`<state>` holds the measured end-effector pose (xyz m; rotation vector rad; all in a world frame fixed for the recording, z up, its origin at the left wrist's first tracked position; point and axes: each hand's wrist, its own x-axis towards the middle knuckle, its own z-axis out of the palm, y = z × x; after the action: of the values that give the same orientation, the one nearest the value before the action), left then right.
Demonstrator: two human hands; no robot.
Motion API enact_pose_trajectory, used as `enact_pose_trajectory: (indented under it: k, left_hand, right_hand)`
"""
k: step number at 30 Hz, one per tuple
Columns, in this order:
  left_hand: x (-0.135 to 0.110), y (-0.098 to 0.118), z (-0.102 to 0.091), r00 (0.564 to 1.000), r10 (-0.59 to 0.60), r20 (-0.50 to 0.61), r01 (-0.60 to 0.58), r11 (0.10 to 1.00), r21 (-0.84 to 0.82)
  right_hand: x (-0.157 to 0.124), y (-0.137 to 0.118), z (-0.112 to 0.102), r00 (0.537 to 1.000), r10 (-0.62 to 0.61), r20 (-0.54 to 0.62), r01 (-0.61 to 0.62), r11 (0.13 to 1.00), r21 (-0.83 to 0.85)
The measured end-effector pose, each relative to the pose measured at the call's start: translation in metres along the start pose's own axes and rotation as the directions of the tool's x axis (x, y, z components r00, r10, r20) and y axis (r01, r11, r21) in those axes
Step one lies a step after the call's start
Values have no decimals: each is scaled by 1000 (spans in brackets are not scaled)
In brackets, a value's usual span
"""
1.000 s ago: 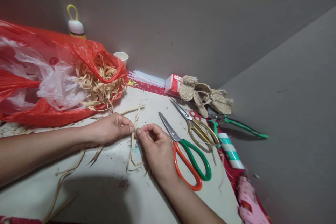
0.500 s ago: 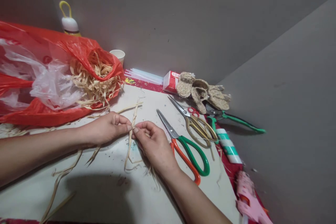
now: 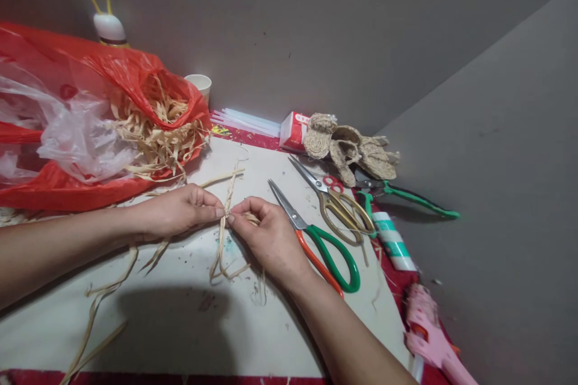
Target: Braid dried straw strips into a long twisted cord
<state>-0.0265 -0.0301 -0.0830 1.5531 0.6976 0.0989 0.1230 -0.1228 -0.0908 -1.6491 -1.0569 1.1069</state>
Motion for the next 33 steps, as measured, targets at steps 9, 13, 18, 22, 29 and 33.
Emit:
enact_pose_trajectory:
  k: [9, 13, 18, 22, 29, 33]
  left_hand:
    - [1, -1, 0, 1000, 17, -12, -15, 994, 113]
    - [1, 0, 1, 998, 61, -8, -59, 989, 135]
    - [1, -1, 2, 996, 64, -69, -53, 987, 154]
    - [0, -3, 4, 990, 93, -109, -74, 983, 169]
    - [1, -7, 7, 967, 216, -137, -164, 934, 317]
    - [0, -5, 7, 956, 267, -126, -197, 895, 400]
  right_hand:
    - [-5, 7, 2, 867, -497, 43, 398, 638, -660]
    - [-5, 7, 6, 857, -516, 3, 381, 630, -677]
    - [-3, 1, 9, 966, -223, -135, 171, 933, -315]
    - [0, -1, 7, 997, 52, -50, -46, 993, 109]
    - [2, -4, 0, 989, 140, 37, -145, 968, 206]
    - [1, -3, -3, 990, 107, 95, -115, 990, 77]
